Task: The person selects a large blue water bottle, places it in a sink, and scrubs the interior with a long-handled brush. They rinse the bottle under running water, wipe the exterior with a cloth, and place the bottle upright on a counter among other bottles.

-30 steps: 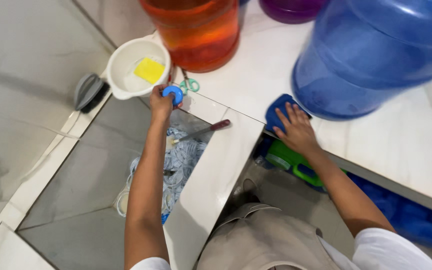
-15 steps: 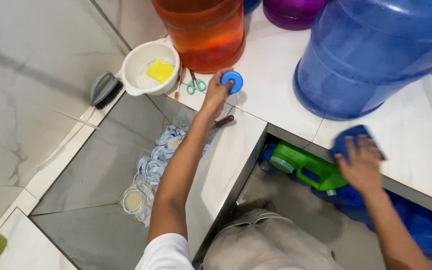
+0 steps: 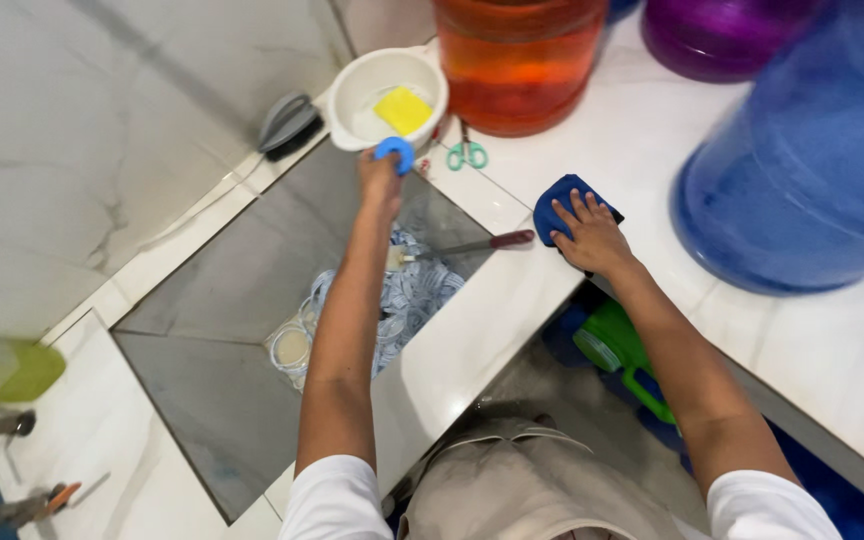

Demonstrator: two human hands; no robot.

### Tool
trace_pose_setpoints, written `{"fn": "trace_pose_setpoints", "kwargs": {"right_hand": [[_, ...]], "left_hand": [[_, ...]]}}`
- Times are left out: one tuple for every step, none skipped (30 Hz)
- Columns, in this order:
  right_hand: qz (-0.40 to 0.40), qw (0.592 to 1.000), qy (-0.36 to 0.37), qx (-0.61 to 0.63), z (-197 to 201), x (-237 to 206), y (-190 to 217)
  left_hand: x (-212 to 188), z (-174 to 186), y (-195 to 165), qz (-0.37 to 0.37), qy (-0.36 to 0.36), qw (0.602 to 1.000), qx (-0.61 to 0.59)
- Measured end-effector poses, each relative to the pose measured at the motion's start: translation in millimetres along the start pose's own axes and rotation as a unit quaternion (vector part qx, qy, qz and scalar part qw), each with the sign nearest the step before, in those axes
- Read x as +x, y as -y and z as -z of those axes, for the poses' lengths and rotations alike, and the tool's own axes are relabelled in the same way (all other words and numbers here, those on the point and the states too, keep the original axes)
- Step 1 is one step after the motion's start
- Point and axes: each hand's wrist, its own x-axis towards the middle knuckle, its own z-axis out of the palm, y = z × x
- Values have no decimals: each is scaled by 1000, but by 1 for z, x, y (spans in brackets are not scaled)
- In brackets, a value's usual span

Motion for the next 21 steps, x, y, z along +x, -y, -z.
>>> {"fn": "trace_pose_setpoints", "kwargs": {"right_hand": [[2,1000,15,2,3,11,11],[12,1000,9,3,5,22,21],[21,1000,6,5,5,30,31],[32,999,2,6,6,41,42],[29,1000,2,3,8,54,51],[27,1000,4,1,9,65,60],[26,1000,8,-2,10,74,67],[30,1000,7,4,10,83,74],[32,999,4,9,11,92,80],[33,999,3,14,12,98,85],[35,999,1,16,12,104,88],[35,999,-1,19,12,109,90],[31,999,0,22,10,112,91],[29,999,2,21,9,115,92],[27,999,3,20,7,117,91],[23,1000,4,19,5,118,91],[26,999,2,23,4,119,90],[29,999,-1,26,2,119,89],[32,999,-4,30,1,119,89],[29,999,-2,30,0,120,88],[26,999,1,32,-1,120,87]], "left_hand": [[10,24,-16,-29,-46,999,-3],[17,48,-33,-26,-60,998,-2],[21,69,-44,-22,-75,997,0],[24,84,-51,-20,-112,993,-15],[27,98,-62,-22,-150,988,-31],[28,111,-71,-23,-188,981,-46],[28,123,-77,-26,-206,978,-13],[30,131,-83,-27,-224,974,19],[32,139,-87,-28,-240,969,51],[34,146,-90,-9,-270,959,87],[37,150,-91,11,-296,947,122],[41,154,-92,33,-320,934,156],[44,157,-92,47,-308,938,152],[47,160,-90,62,-293,942,149],[49,162,-89,76,-277,947,145],[51,163,-87,78,-265,948,160],[52,164,-86,79,-252,948,175],[53,164,-85,80,-239,949,190],[54,164,-84,87,-234,949,195],[54,165,-84,92,-230,948,200],[53,165,-85,98,-226,947,206]]}}
